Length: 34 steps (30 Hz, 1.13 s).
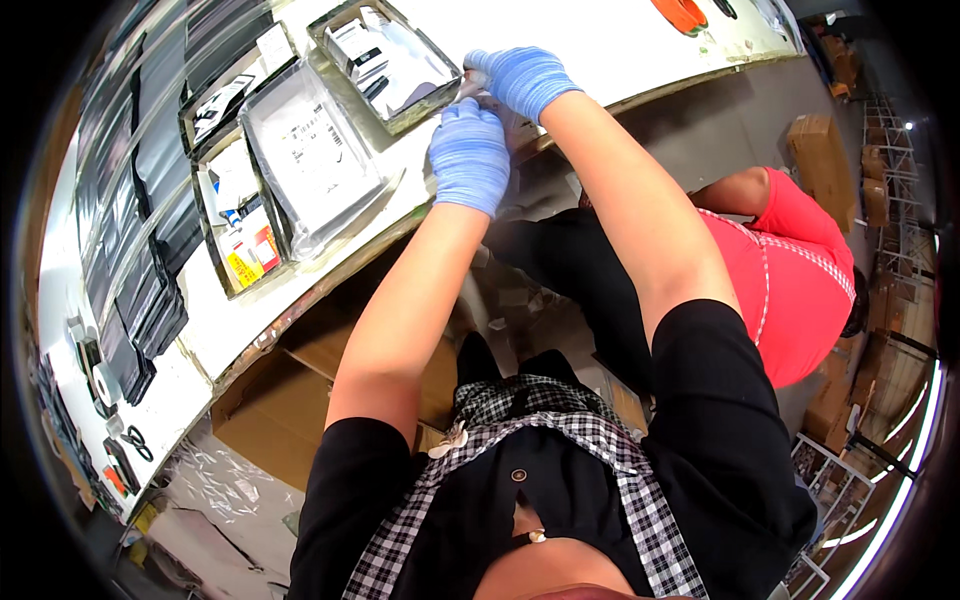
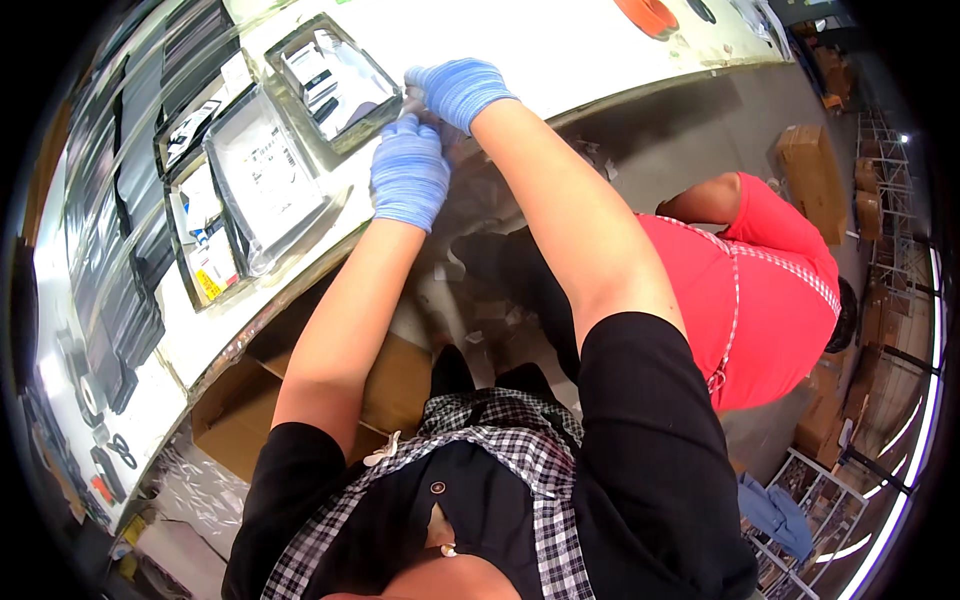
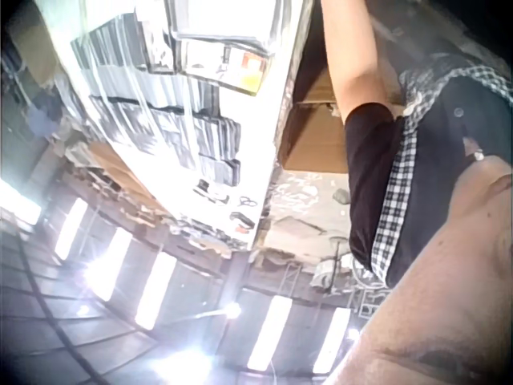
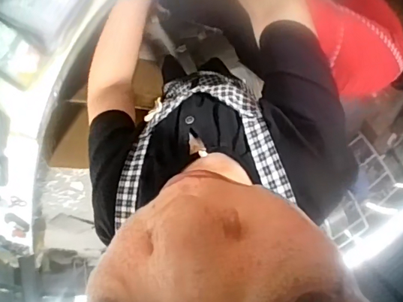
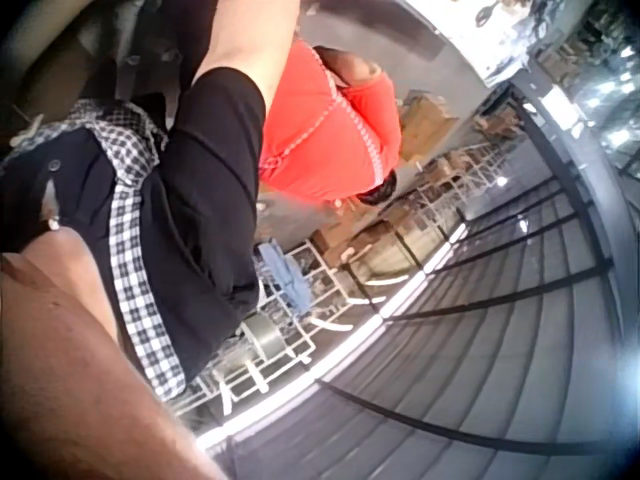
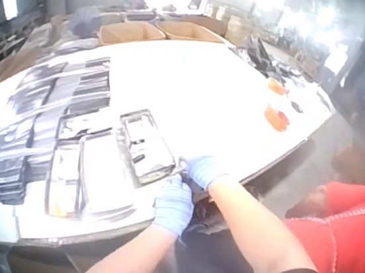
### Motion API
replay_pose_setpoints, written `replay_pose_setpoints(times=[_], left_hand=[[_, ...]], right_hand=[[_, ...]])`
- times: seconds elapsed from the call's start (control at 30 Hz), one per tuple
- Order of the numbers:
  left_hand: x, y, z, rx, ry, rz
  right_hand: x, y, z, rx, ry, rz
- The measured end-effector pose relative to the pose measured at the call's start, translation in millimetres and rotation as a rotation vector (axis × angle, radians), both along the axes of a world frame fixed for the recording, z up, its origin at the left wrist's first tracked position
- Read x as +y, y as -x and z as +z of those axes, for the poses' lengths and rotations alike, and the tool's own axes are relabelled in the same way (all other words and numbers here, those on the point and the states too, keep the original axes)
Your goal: The person places bubble-wrapped items into black poly mailers, seals them with a handheld tape dispenser, and affixes shipping labels. The person then places the sealed packages into a cardboard box.
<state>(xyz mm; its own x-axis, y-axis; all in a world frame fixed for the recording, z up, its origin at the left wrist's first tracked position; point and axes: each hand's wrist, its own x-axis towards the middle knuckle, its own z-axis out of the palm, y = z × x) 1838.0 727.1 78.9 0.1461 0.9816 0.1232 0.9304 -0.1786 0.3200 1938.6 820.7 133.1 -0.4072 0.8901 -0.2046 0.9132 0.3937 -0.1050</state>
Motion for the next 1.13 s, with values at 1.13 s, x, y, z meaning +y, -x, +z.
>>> replay_pose_setpoints(times=[1.13], left_hand=[[13,12,12,0.177,-0.032,-0.047]], right_hand=[[-4,-31,-21,0.125,-0.016,-0.062]])
